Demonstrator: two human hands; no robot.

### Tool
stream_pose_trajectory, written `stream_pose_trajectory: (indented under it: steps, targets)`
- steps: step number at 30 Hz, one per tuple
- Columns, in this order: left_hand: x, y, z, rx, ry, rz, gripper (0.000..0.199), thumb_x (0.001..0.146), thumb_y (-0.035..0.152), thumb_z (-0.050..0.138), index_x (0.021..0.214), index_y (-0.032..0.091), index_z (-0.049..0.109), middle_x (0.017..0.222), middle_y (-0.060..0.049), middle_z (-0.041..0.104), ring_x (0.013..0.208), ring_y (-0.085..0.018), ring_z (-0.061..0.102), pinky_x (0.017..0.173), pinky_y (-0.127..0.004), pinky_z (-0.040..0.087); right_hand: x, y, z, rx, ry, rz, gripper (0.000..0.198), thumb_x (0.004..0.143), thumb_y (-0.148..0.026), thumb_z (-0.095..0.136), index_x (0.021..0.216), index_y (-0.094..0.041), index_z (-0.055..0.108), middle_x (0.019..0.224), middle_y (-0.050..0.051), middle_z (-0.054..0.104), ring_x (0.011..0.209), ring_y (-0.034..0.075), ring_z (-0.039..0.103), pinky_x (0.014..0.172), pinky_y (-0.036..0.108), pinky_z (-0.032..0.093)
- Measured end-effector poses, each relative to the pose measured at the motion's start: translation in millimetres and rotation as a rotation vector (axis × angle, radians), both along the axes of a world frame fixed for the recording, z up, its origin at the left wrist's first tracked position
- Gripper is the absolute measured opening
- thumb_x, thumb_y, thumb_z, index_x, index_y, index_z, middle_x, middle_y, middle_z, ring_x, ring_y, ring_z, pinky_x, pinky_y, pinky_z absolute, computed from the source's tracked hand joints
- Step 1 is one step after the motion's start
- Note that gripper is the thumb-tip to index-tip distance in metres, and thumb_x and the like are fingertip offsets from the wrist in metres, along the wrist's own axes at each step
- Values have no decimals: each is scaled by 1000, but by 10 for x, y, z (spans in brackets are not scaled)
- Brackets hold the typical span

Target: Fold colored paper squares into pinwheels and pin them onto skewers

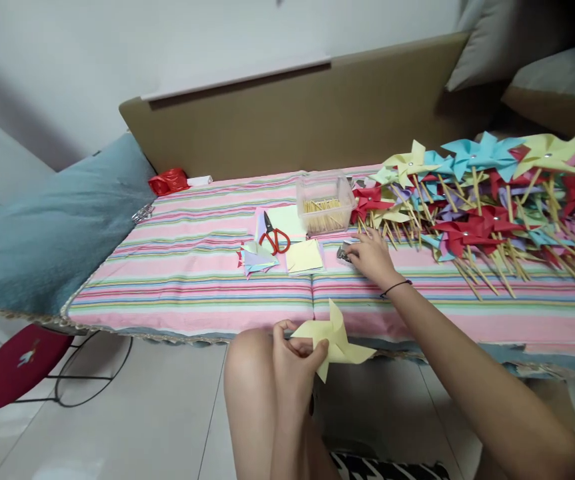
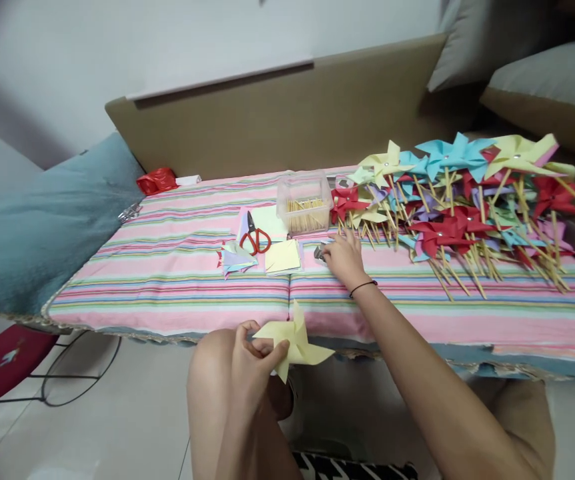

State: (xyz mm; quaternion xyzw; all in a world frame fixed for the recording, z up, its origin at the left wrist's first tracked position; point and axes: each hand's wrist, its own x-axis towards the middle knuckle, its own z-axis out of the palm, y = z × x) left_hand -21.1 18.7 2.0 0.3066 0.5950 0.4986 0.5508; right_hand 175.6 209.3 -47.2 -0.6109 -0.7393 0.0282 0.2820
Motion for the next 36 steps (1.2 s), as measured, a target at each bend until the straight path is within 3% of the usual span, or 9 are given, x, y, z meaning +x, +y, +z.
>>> stream_pose_trajectory:
  steps: [4,11,25,31,36]
  targets:
    - [-45,65,-117,-23,-16,-37,52,62,25,72,86,25,25,42,14,48,36,-6,39,44,-16,23,-61,202,-123,-29,-121,50,18,72,-15,59,58,-20,70,112,8,67,125,37,34,99,59,22]
    - [-65,134,-233,-18,-35,-2,52,64,26,72,86,24,26,46,12,51,40,-6,42,47,-17,27,-17,272,-152,-55,-256,158,24,76,-13,52,60,-20,68,110,6,68,127,36,32,99,56,20]
    - [-25,125,-297,37,-79,41,55,60,28,76,87,24,28,46,13,49,40,-7,42,48,-18,30,-2,217,-76,-4,-219,149,24,79,-9,46,71,-18,67,119,10,64,124,34,34,101,55,20]
    - [4,127,-297,69,-81,78,54,62,26,75,87,24,28,47,13,51,39,-5,41,47,-17,30,237,-4,31,35,-99,34,18,84,-20,47,80,-20,64,129,8,57,122,34,35,101,50,27]
    - [-34,114,-230,50,-87,66,56,59,26,77,87,25,28,48,12,53,40,-8,48,47,-18,35,472,-425,-210,-8,-20,-35,19,85,-23,46,77,-20,62,126,9,60,121,34,36,97,50,32]
